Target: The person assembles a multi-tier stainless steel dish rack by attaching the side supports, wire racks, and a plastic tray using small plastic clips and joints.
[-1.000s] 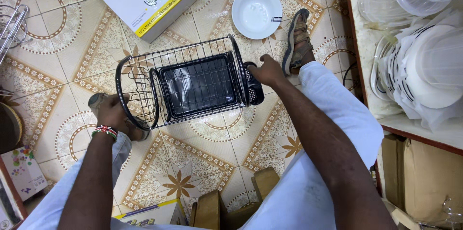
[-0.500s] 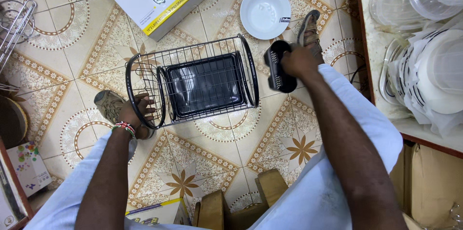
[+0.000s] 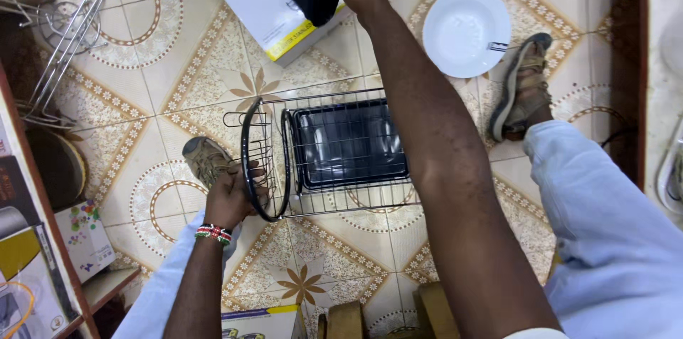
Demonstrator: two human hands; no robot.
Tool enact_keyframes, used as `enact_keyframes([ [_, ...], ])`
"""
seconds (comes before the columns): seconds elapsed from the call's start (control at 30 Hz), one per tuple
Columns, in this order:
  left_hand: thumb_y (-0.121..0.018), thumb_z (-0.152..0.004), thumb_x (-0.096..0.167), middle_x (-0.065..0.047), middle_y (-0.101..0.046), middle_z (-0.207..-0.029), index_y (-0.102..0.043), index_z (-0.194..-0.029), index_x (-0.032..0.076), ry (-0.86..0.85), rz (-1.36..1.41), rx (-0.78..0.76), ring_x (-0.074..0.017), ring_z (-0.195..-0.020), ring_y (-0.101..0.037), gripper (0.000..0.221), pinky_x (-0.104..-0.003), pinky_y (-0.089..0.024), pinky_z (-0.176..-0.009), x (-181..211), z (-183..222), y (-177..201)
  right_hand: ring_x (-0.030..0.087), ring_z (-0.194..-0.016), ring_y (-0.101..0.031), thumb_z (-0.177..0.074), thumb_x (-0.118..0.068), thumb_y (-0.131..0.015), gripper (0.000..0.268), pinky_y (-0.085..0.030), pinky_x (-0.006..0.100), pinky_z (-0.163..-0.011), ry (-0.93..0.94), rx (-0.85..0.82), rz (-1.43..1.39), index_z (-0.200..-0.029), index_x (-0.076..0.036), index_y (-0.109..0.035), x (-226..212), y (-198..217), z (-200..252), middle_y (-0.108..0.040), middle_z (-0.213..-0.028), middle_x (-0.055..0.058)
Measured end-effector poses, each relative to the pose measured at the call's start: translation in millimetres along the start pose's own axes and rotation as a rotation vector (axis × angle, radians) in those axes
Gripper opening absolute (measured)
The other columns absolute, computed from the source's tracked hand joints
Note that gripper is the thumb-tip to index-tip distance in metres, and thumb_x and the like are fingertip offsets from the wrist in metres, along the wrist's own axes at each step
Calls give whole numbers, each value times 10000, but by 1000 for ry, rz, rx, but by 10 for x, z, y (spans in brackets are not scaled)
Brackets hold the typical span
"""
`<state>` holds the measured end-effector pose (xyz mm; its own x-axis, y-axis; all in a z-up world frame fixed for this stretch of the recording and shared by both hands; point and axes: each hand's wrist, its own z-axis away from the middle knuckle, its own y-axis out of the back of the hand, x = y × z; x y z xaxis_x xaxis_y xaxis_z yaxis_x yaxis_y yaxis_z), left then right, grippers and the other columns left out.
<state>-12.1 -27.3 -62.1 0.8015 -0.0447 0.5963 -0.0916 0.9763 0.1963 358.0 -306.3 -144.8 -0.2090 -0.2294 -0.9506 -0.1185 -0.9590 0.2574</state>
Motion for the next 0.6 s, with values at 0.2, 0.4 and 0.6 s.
enact_keyframes([
  [0.2, -492, -1039, 384, -167, -748, -1230, -625, -1299, 37, -5, -72, 77, -322, -920, -749, 453, -399, -531, -585, 502, 170, 804, 263, -953, -728, -965, -184, -534, 357, -648, 363, -755, -640, 155, -603, -1290, -76, -637, 361, -125, 130, -736, -1091, 146],
  [0.4, -421, -1214, 240, -88, -759, -1104, -676, -1293, -23, -551, -748, 348, -266, -749, -733, 374, -400, -587, -538, 1430, -331, 837, 253, -853, -601, -931, -230, -452, 486, -652, 345, -729, -678, 27, -223, -1367, -38, -552, 190, 336, 134, -566, -1079, 91],
  [0.6, -551, -1135, 111, -244, -735, -857, -734, -1063, 24, -823, -1200, 448, -465, -693, -675, 215, -553, -497, -530, 2014, -1696, -66, 168, -877, -729, -1000, -324, -535, 379, -633, 276, -754, -412, -355, 69, -1262, -70, -638, -477, 1443, 448, -738, -1084, 73],
])
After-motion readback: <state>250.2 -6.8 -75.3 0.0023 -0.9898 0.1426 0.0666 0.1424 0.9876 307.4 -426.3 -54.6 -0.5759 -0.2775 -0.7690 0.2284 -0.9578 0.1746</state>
